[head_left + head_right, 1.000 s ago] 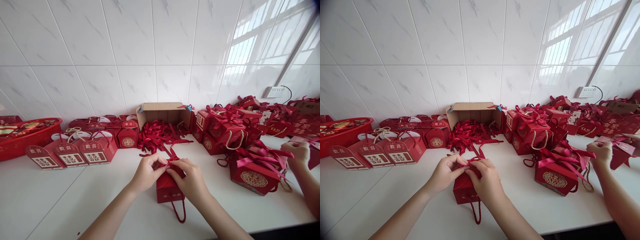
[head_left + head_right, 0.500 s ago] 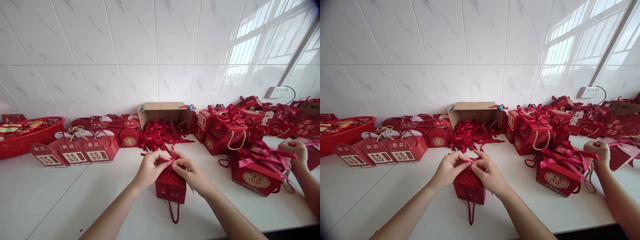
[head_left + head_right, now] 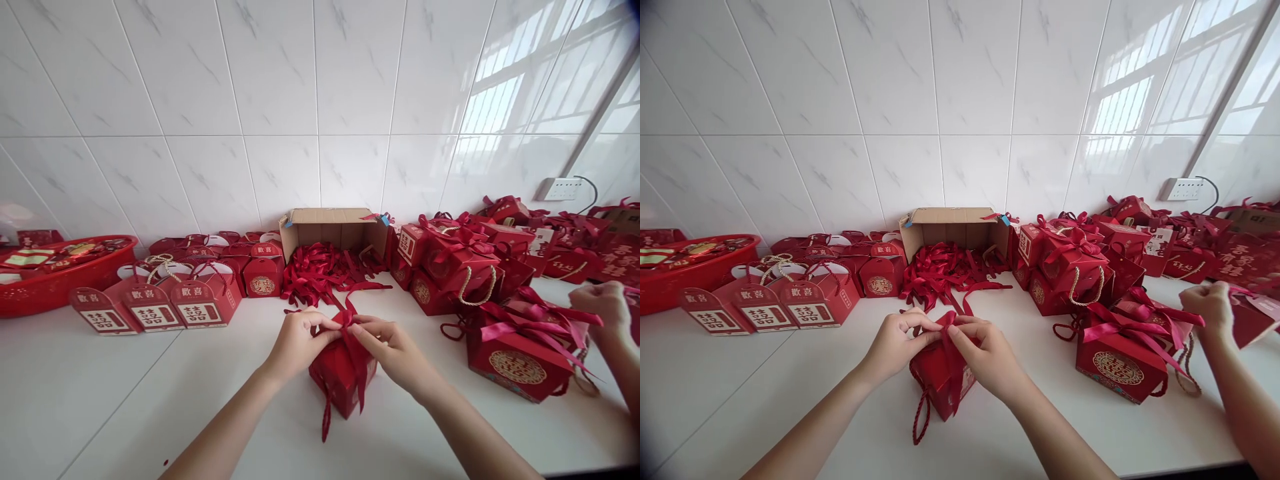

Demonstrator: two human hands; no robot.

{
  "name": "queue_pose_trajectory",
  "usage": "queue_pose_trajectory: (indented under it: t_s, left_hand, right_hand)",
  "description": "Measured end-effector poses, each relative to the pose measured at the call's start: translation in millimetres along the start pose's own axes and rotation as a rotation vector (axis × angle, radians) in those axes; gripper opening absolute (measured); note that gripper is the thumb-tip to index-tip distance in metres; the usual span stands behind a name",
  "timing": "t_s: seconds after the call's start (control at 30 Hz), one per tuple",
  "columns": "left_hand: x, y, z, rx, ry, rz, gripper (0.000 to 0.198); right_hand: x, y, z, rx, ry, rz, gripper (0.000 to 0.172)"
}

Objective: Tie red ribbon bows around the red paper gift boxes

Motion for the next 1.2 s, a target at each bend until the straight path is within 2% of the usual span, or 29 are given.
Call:
queue_pose_trajectory:
  t_s: [0.1,0.17,0.27,0.33,0.43,0.53,0.6,0.73,0.83,0.97,1.1,1.2]
  left_hand:
    - [2.5,2,3,-0.001,0.003,0.036,0.010]
    - [4.5,1,2,-0.012,0.003,0.074,0.010]
    - [6.9,-1,-1,-0.049,0.000,0.110,0.011]
    - [8.7,-2,-3,-0.093,0.016,0.126,0.011]
    - [12.2,-1,-7,-0.174,0.078,0.157,0.010]
    - [16.1,1,-10,-0.221,0.141,0.192,0.012]
    - [18.3,2,-12,-0.237,0.190,0.230,0.012]
    - [22.4,7,-20,-0.261,0.286,0.303,0.016]
    - [26.5,13,-26,-0.257,0.341,0.340,0.019]
    - [31.3,21,-29,-0.263,0.431,0.383,0.020]
    - [33.3,26,-30,-0.284,0.444,0.395,0.018]
    - [34.0,25,-32,-0.246,0.395,0.449,0.010]
  right_hand:
    - [13,-4,2,0.048,-0.172,-0.067,0.019]
    - [20,-8,5,0.060,-0.249,-0.093,0.016]
    - [25,-13,11,0.038,-0.292,0.041,0.022]
    - [28,-10,15,0.059,-0.336,0.083,0.026]
    - [30,3,19,0.265,-0.409,0.100,0.034]
    - [25,17,14,0.473,-0.434,0.227,0.035]
    - [21,22,9,0.550,-0.476,0.263,0.031]
    - [19,20,4,0.690,-0.597,0.253,0.043]
    - [19,18,1,0.723,-0.637,0.291,0.048]
    - [18,17,-2,0.747,-0.681,0.343,0.042]
    - [18,16,-6,0.759,-0.647,0.328,0.041]
    - [18,18,-9,0.747,-0.575,0.314,0.041]
Point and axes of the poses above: each hand's wrist, its own y-axis towards the middle knuckle, its own x-axis out of the back of the hand, z = x × y, the point moved 2 cm from there along y, towards the middle knuckle, and after that the axes turned 1 degree about y, right-handed, at the moved point
